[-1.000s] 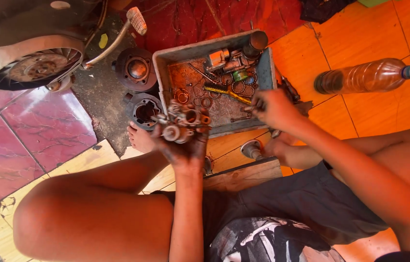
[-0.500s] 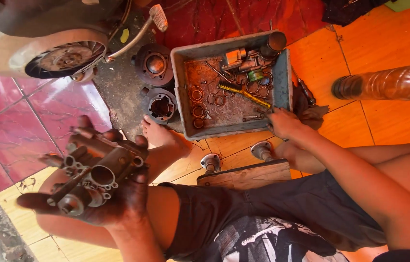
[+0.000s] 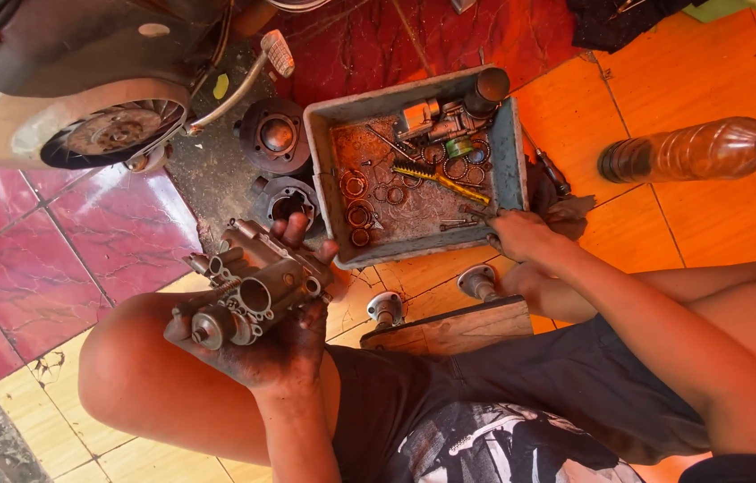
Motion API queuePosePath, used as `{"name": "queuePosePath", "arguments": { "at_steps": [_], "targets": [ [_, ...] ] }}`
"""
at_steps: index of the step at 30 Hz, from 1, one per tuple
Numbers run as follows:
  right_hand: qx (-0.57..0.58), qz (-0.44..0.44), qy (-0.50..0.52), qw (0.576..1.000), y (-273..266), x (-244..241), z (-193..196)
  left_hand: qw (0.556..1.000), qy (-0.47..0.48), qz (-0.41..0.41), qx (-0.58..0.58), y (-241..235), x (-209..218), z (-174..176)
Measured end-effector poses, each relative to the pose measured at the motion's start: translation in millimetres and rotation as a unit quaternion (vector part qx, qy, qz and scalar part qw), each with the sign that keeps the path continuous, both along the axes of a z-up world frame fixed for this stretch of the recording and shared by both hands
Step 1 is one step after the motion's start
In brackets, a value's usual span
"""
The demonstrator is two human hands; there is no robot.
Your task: The person sits on the floor and cleans a metallic engine part using a yellow brush and a dark cloth. They scrub the part thoroughly and then wipe it down with the cloth.
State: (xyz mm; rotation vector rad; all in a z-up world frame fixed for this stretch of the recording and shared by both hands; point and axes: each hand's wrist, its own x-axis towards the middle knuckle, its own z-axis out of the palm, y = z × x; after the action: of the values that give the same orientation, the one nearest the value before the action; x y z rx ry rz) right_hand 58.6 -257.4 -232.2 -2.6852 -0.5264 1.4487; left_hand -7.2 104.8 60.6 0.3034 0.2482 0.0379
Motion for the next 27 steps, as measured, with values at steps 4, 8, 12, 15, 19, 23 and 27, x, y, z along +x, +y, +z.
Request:
{"name": "queuePosePath", "arguments": {
  "at_steps": [4,8,12,15,19,23,27],
  "targets": [
    [0.038,-0.013,-0.016,0.999,-11.5,-5.9,-10.4,1.0,0.006,0.013,0.006,-1.2,-1.3,-7.3],
    [0.082,-0.028,-0.061,0.994,-19.4,-7.1,-17.5,0.993,0.064,0.062,0.072,-15.3,12.3,6.6],
    [0.09,-0.043,-0.069,0.993,-19.0,-1.5,-11.9,0.971,0.141,0.157,0.115,-20.2,21.7,-11.5],
    [0.093,-0.109,-0.033,0.989,-10.2,5.5,5.6,0.966,0.209,0.131,0.073,-21.2,30.5,-4.3],
    [0.226,-0.155,-0.137,0.952,-8.5,9.6,21.8,0.946,0.285,0.154,0.028,-15.3,33.9,-18.2],
    [0.348,-0.408,-0.106,0.837,38.9,17.5,52.8,0.919,0.368,0.137,0.017,-28.4,36.3,-20.4],
    [0.516,-0.561,-0.076,0.642,105.6,3.4,115.1,0.902,0.416,0.091,0.064,-70.3,59.4,-18.1]
  ]
}}
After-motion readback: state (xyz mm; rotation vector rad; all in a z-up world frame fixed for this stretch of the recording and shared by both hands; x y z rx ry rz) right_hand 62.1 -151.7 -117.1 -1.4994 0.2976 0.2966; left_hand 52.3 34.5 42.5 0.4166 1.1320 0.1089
